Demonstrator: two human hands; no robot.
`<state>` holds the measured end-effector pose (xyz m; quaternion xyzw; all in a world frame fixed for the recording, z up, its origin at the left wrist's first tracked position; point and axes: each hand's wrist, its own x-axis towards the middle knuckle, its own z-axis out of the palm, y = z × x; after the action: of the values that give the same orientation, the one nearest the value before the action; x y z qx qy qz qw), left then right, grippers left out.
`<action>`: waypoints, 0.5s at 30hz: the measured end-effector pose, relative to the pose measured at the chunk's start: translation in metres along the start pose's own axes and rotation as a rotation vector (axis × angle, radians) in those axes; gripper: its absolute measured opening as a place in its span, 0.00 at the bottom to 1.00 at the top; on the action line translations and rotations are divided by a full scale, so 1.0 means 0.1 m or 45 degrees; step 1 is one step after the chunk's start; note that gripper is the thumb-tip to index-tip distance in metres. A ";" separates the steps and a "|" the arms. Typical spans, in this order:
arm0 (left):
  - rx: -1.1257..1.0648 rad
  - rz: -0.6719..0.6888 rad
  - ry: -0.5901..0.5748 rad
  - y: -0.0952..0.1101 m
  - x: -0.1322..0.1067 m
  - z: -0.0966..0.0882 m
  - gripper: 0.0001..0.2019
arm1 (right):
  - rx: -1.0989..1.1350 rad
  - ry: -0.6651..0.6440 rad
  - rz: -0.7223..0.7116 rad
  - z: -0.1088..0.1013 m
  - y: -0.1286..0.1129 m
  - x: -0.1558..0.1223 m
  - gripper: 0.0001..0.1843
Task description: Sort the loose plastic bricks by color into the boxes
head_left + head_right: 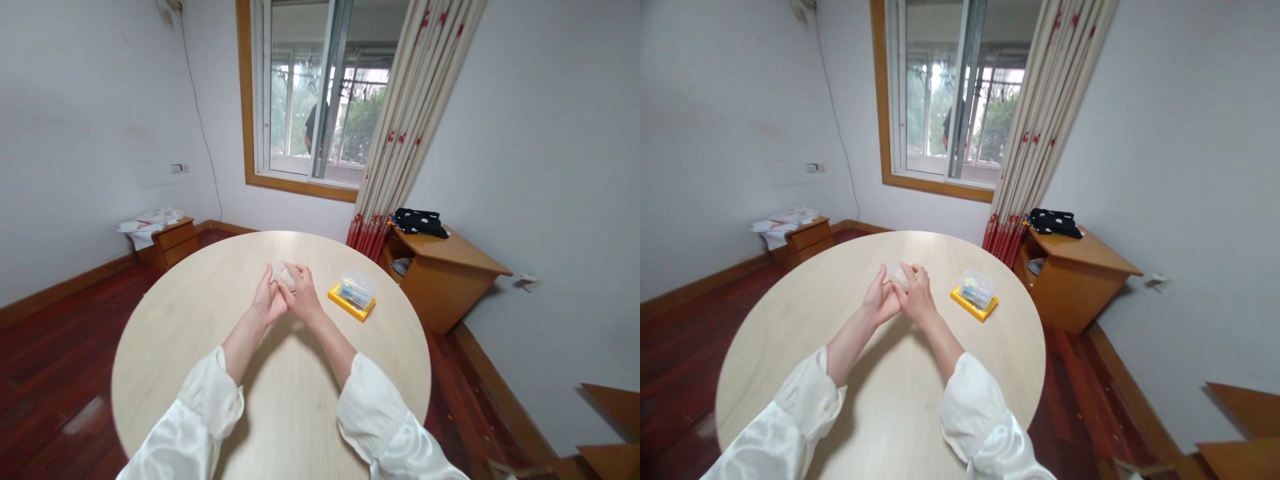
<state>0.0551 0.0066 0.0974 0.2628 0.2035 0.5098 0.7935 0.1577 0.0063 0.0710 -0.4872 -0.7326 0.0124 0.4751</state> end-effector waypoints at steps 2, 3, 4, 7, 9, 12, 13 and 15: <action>-0.019 0.085 0.044 0.03 0.10 -0.01 0.18 | 0.012 0.004 0.038 0.08 0.01 0.02 0.25; -0.013 0.110 0.071 0.05 0.16 -0.02 0.16 | 0.024 0.003 0.062 0.12 0.02 0.04 0.26; -0.002 0.133 0.101 0.06 0.21 -0.04 0.14 | 0.044 0.000 0.087 0.16 0.02 0.06 0.27; 0.068 0.247 0.202 0.06 0.32 -0.03 0.10 | 0.184 0.013 0.157 0.27 -0.01 0.13 0.30; 0.214 0.396 0.238 0.04 0.31 0.04 0.09 | 0.331 0.062 0.218 0.29 -0.10 0.20 0.32; 0.607 0.714 0.256 0.02 0.13 0.24 0.10 | 0.588 0.174 0.255 0.15 -0.34 0.27 0.34; 0.696 0.825 0.225 0.02 0.04 0.31 0.11 | 0.676 0.217 0.222 0.07 -0.43 0.28 0.33; 0.787 1.005 0.115 0.03 -0.12 0.44 0.15 | 0.798 0.315 0.125 -0.08 -0.58 0.29 0.30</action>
<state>0.0747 -0.0123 0.1342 0.5203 0.2641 0.6977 0.4156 0.1205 -0.0067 0.1233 -0.3499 -0.6056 0.2007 0.6860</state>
